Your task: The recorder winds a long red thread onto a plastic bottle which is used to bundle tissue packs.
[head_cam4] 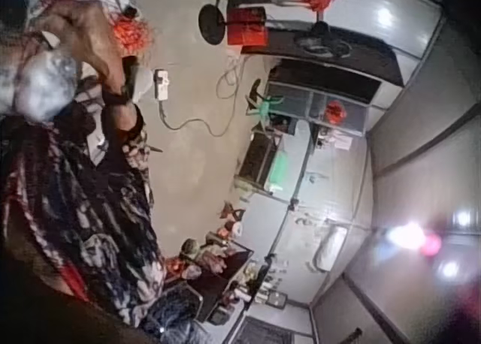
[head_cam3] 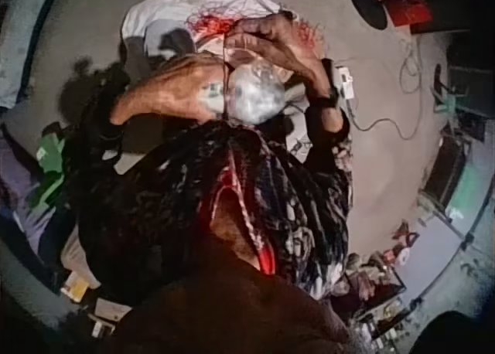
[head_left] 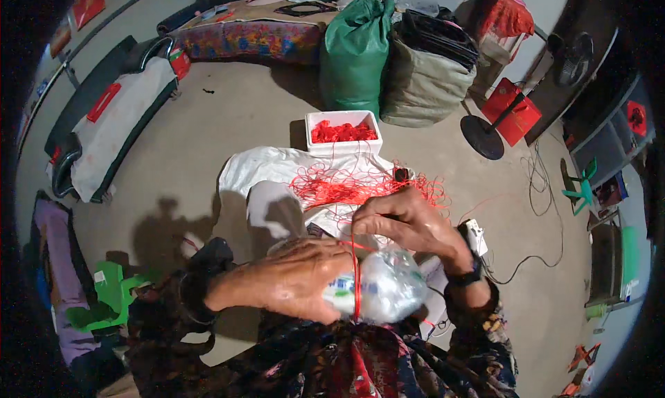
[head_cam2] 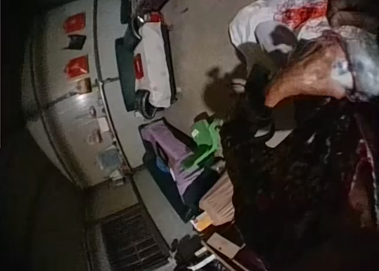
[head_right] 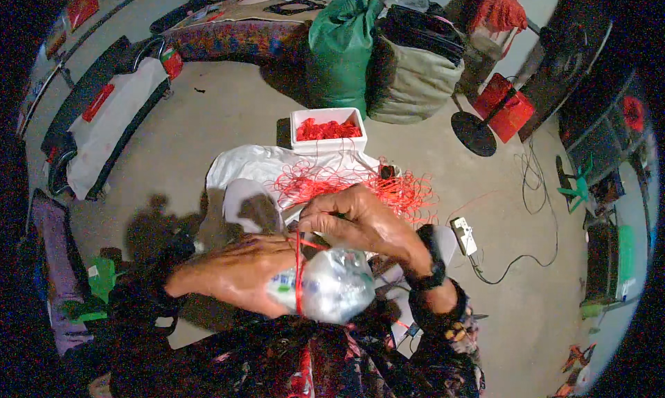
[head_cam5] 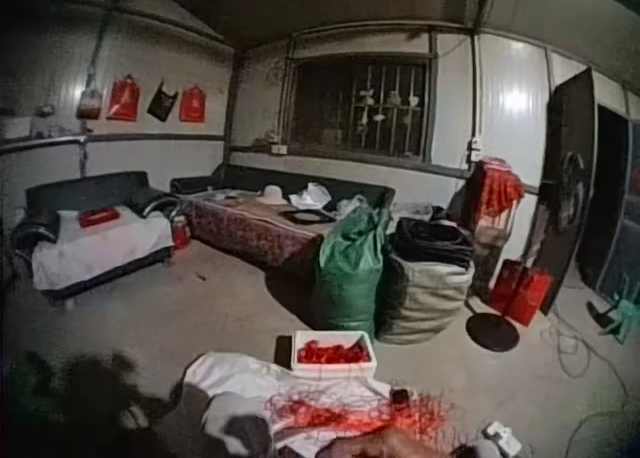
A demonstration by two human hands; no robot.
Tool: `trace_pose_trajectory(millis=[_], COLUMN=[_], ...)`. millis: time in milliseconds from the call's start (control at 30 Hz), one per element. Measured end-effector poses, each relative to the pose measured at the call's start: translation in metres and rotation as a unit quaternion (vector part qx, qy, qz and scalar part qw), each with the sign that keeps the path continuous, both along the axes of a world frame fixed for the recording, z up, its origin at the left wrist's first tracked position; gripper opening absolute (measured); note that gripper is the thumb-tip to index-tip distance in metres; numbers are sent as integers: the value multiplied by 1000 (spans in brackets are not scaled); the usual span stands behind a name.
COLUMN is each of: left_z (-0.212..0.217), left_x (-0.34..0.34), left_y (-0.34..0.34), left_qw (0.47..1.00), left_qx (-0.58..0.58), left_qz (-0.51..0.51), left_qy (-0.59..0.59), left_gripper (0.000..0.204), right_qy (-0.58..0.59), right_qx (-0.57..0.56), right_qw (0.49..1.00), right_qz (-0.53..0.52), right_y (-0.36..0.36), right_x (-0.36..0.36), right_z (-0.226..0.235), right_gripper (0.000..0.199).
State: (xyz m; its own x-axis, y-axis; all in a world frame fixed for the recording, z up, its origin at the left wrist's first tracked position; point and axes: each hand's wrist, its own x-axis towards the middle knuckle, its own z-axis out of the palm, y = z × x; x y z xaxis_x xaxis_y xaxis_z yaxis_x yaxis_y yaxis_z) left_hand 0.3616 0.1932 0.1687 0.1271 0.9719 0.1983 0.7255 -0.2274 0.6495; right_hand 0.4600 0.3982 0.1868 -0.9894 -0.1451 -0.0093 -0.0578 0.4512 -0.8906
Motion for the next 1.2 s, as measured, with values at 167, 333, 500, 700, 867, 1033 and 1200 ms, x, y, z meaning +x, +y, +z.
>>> trace_pose_trajectory(millis=[167, 333, 500, 700, 867, 1033, 1200], left_z=[27, -14, -5, 36, -14, 20, 33], left_x=[-38, -80, -19, -39, -82, -32, -24], left_y=[-12, -13, 6, -6, -10, 9, -6], left_qw=[921, 933, 964, 929, 933, 896, 942], left_qx=[-133, -199, -243, -114, -246, -428, -117], left_qz=[131, 247, 53, 110, 214, 86, 40], left_qy=[-342, -167, -98, -334, -154, -80, -310], left_gripper=[50, 44, 47, 60, 61, 58, 56], right_qy=[-20, 39, 115, 36, 37, 157, 28], right_qx=[-170, 19, 76, -205, 117, 101, -128], right_qw=[983, 994, 987, 977, 984, 976, 991], right_qz=[-65, 101, 85, -57, 130, 115, 4], right_y=[-10, -39, -5, -11, -23, -8, 13], right_x=[27, 40, 0, 22, 27, -9, 2], right_z=[-114, -44, 9, -82, -27, 23, -72], right_gripper=[18, 19, 16, 23, 22, 15, 21])
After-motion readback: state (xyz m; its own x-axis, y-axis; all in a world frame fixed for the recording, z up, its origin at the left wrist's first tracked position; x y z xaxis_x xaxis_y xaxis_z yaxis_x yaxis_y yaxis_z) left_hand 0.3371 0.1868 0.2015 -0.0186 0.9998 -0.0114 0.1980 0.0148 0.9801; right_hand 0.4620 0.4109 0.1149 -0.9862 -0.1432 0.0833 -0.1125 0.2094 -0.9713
